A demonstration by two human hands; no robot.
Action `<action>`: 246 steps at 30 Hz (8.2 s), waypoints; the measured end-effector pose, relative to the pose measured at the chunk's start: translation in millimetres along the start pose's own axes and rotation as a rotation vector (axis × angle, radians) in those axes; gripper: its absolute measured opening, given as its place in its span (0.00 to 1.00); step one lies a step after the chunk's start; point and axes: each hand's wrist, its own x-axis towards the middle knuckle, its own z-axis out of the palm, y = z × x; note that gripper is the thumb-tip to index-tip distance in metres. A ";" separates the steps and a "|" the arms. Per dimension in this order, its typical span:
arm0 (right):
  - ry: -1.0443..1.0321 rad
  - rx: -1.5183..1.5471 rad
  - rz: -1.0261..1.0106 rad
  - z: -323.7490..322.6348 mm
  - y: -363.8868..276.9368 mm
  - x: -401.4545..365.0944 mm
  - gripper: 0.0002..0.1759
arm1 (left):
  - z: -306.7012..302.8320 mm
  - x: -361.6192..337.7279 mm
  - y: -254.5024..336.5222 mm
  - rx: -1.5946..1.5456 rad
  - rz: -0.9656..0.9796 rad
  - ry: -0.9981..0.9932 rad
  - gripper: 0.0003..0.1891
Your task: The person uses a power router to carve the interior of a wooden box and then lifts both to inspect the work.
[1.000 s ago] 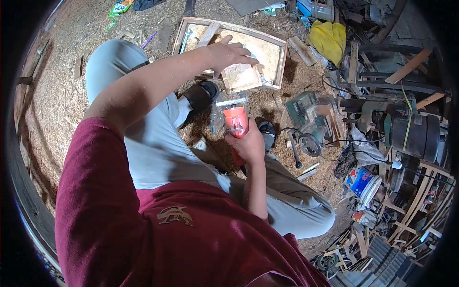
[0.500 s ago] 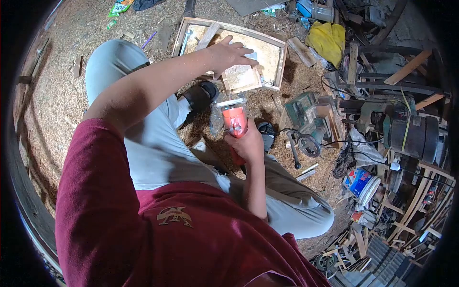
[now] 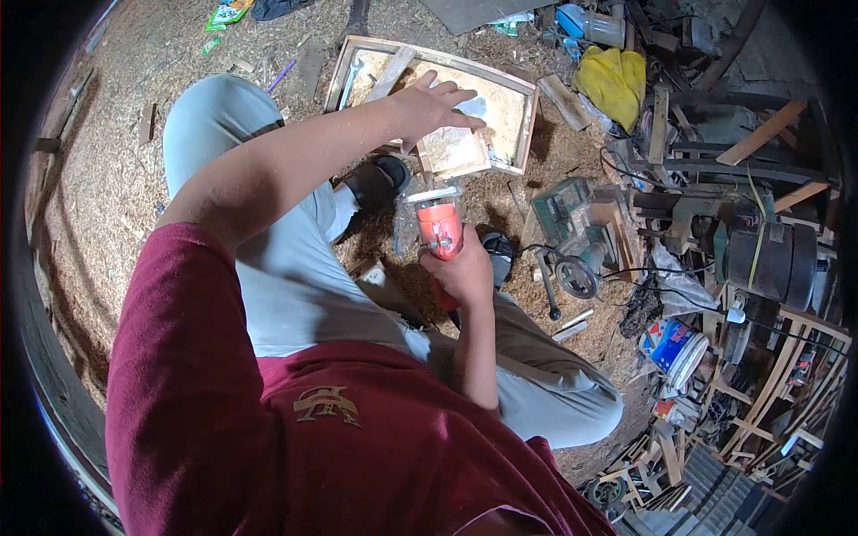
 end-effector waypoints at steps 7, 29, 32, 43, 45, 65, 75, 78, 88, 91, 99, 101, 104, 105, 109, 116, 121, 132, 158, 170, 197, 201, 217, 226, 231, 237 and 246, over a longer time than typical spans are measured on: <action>-0.004 0.002 0.000 4.8 7.1 3.8 0.37 | -3.2 -1.8 1.7 0.022 -0.008 -0.009 0.80; -0.009 -0.021 0.018 -0.6 -0.4 2.3 0.36 | -5.5 -1.5 2.9 0.020 -0.020 -0.019 0.79; -0.010 -0.008 0.009 0.6 1.5 3.6 0.36 | -5.9 -1.8 3.0 0.013 -0.021 -0.026 0.79; -0.004 -0.019 0.041 -3.6 -8.2 0.6 0.34 | -4.2 0.3 2.5 0.001 -0.028 -0.033 0.80; -0.017 -0.011 0.020 -1.5 -3.0 2.5 0.35 | -2.5 0.8 1.8 -0.001 -0.027 -0.028 0.81; -0.038 -0.061 -0.049 -6.6 0.7 -3.9 0.38 | 0.5 3.5 2.1 0.030 -0.034 -0.036 0.80; -0.010 -0.093 -0.009 -5.5 -4.9 -3.1 0.37 | -8.5 -0.7 5.5 0.017 -0.024 -0.048 0.78; -0.003 -0.095 -0.012 -3.7 -4.7 -1.4 0.38 | -11.8 -1.2 6.3 0.017 -0.023 -0.070 0.78; -0.002 -0.088 0.031 -1.7 -5.1 0.6 0.38 | -7.6 0.1 5.5 0.027 -0.018 -0.053 0.78; 0.002 -0.109 -0.002 -1.7 -4.6 0.2 0.38 | -12.5 -2.8 7.2 0.027 -0.022 -0.060 0.78; 0.004 -0.119 -0.005 -1.3 -3.9 0.8 0.38 | -10.3 -2.9 6.6 0.027 -0.014 -0.032 0.76; 0.007 -0.129 -0.003 -1.9 -5.8 -0.1 0.38 | -13.2 -3.8 7.3 0.026 -0.016 -0.055 0.75; -0.004 -0.124 0.013 -1.6 -4.9 1.0 0.38 | -6.9 -2.3 6.6 0.012 -0.025 -0.029 0.77; -0.011 -0.119 0.021 -1.2 -4.0 1.7 0.38 | -4.4 -1.8 6.5 0.005 -0.029 -0.010 0.78; 0.015 -0.104 0.026 0.3 -3.4 2.2 0.37 | 0.9 1.7 5.7 0.031 -0.032 -0.007 0.79; -0.006 -0.132 0.012 -0.3 -3.1 3.0 0.39 | -8.1 -2.2 7.2 0.031 -0.031 -0.034 0.79; -0.004 -0.122 0.032 -1.7 -4.6 1.9 0.38 | -15.1 -3.8 8.2 0.015 -0.025 -0.070 0.78; 0.024 -0.056 0.039 -6.1 -8.1 -4.5 0.35 | -8.2 -3.6 0.6 -0.014 0.008 -0.006 0.77; 0.347 0.720 -0.007 23.9 42.5 22.2 0.23 | -24.5 -6.0 -40.6 -0.086 -0.376 -0.328 0.98; 0.321 0.701 -0.003 25.9 41.9 21.1 0.27 | -10.1 -8.3 -36.1 -0.224 -0.151 -0.098 0.96; 0.117 0.425 -0.003 8.6 25.6 9.1 0.28 | 8.9 -5.0 -18.7 -0.213 0.083 0.176 0.74; 0.107 0.459 -0.012 6.6 21.9 7.5 0.30 | 12.3 -3.3 -19.2 -0.190 0.095 0.211 0.73; 0.095 0.424 0.007 8.8 23.4 13.6 0.30 | 11.3 -5.3 -17.1 -0.190 0.108 0.255 0.72; 0.100 0.372 -0.010 6.9 23.3 15.3 0.28 | 11.6 -4.8 -17.5 -0.203 0.103 0.246 0.71; 0.107 0.377 -0.031 10.7 28.1 17.4 0.28 | 12.3 -4.8 -17.6 -0.217 0.106 0.249 0.72; 0.108 0.358 -0.013 8.8 26.1 15.8 0.28 | 18.7 -3.4 -19.3 -0.207 0.127 0.329 0.68; 0.115 0.367 0.008 3.9 18.9 12.7 0.32 | 19.4 -2.9 -18.9 -0.186 0.117 0.326 0.69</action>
